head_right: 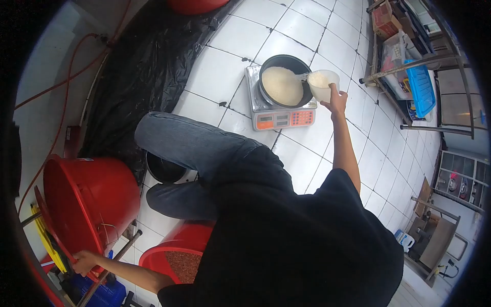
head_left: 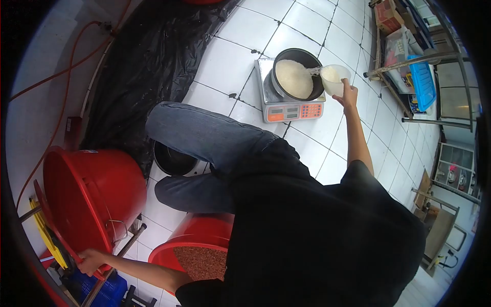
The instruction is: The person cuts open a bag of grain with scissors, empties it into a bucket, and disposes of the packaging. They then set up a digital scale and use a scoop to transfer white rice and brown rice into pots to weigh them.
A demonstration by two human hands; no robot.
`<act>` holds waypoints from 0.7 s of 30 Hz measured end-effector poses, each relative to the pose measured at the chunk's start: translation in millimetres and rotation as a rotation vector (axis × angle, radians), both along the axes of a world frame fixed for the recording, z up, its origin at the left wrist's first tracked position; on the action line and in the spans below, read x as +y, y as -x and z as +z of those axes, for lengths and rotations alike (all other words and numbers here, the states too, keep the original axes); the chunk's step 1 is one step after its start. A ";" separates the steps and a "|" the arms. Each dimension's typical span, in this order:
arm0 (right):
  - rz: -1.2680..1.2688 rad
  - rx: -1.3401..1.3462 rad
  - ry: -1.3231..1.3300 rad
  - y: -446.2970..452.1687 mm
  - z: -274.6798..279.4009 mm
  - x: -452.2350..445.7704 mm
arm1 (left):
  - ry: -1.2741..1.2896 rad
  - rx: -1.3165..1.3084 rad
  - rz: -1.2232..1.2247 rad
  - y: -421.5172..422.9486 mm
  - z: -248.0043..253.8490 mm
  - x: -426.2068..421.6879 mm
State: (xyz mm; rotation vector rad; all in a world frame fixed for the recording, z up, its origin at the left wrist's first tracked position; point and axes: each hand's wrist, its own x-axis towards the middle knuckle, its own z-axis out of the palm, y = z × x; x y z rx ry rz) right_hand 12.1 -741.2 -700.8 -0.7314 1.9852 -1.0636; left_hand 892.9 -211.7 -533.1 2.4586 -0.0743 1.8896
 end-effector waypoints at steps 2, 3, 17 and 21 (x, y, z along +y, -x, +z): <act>-0.009 -0.024 0.007 -2.1 5.2 3.0 | 0.002 0.005 -0.010 1.6 1.2 -1.8; -0.014 -0.048 0.014 -4.5 8.2 3.8 | 0.004 0.011 -0.017 2.8 1.4 -2.1; 0.122 -0.181 0.145 -27.5 24.5 -4.5 | -0.057 -0.037 -0.109 20.7 8.0 -12.2; 0.123 -0.060 0.156 -40.0 31.5 -9.3 | -0.041 -0.029 -0.152 38.4 15.7 -25.7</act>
